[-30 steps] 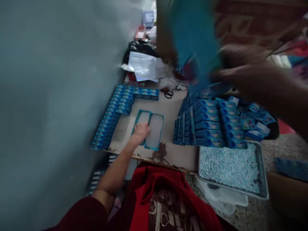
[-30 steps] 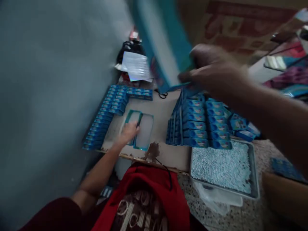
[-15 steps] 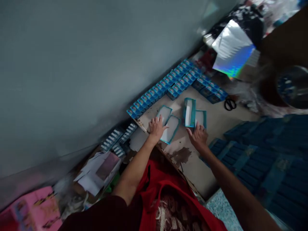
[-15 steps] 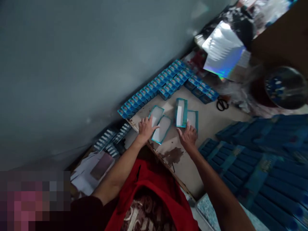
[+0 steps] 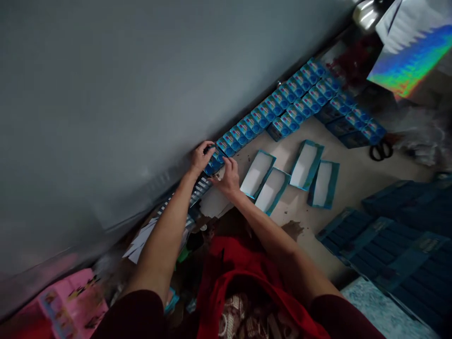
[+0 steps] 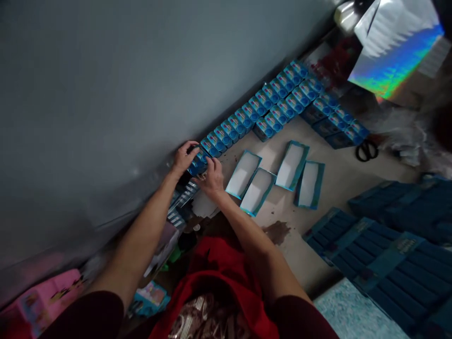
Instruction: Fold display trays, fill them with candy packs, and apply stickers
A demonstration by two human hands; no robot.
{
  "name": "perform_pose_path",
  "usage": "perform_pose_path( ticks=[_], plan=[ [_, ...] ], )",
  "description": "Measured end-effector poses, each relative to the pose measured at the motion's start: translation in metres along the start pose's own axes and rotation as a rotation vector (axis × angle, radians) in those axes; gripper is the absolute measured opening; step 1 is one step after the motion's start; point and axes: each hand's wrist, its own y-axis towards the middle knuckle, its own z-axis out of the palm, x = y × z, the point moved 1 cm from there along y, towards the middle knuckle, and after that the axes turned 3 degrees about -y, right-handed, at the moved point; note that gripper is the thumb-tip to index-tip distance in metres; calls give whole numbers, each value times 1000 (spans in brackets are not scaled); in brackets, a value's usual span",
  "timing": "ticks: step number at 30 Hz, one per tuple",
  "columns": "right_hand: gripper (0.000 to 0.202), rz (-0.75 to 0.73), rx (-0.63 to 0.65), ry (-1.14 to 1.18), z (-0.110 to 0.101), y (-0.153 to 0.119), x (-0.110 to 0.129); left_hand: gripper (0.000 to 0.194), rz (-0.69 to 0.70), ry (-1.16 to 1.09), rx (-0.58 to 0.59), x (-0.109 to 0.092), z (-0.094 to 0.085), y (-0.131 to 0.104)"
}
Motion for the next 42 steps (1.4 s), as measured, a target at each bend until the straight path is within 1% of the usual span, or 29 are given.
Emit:
perform_pose_path(
  ticks=[2,4,7,9,11,13,14,15,16,17,18,19,20,21,22,23,25,26,28,30,32,35,37,38,39,40,42],
  plan=[
    [94,47,12,-84,9,-2,11,23,-18,-36,6,4,-2,-6],
    [98,43,49,-190,14,-3,26,23,-21,-58,11,7,-5,-11],
    [104,66,139,-331,22,7,51,23,-35,-108,-4,10,-7,-9],
    [99,125,164,-384,26,18,61,22,-69,-163,-17,8,-7,-3],
    [94,146,158,-394,24,27,66,26,-130,-226,-5,2,-10,-1],
    [92,116,146,-373,12,24,64,33,-197,-315,32,-7,-15,-9],
    [93,82,147,-355,2,18,62,37,-226,-375,35,-10,-19,-19],
    [94,34,152,-330,-11,9,58,39,-246,-439,4,-13,-21,-33],
    [96,-22,159,-298,-27,-4,53,39,-256,-492,-71,-15,-22,-51],
    [99,-79,166,-258,-45,-18,46,37,-261,-515,-192,-16,-20,-71],
    [103,-125,160,-212,-64,-33,38,33,-268,-496,-328,-17,-15,-92],
    [107,-147,139,-168,-83,-47,27,28,-282,-435,-442,-18,-5,-113],
    [111,-144,106,-133,-103,-58,13,24,-303,-344,-499,-20,9,-131],
    [113,-124,65,-115,-121,-65,-2,23,-327,-239,-471,-23,27,-145],
    [114,-101,36,-117,-137,-67,-18,25,-341,-134,-383,-28,48,-154],
    [114,-79,14,-135,-151,-65,-34,33,-332,-36,-265,-33,70,-158],
    [115,-44,11,-203,-171,-49,-65,56,-259,133,-49,-44,108,-153],
    [115,-32,22,-241,-177,-38,-77,62,-217,200,38,-48,123,-146],
    [113,-23,61,-314,-183,-15,-94,57,-175,302,180,-53,142,-129],
    [112,-44,111,-372,-184,3,-101,54,-175,370,281,-53,149,-117],
    [113,-72,148,-423,-182,12,-101,53,-174,411,313,-52,150,-111],
    [112,-74,175,-516,-177,19,-96,53,-152,418,332,-51,147,-112],
    [110,-64,186,-583,-176,21,-90,49,-141,405,353,-53,140,-114],
    [108,-65,193,-609,-178,22,-86,46,-140,400,338,-54,134,-114],
    [106,-70,193,-627,-179,21,-80,43,-135,394,286,-56,124,-111],
    [104,-77,183,-630,-181,21,-73,43,-124,384,194,-58,112,-105],
    [93,-90,122,-580,-181,18,-56,47,-60,322,-56,-60,86,-80]
  ],
)
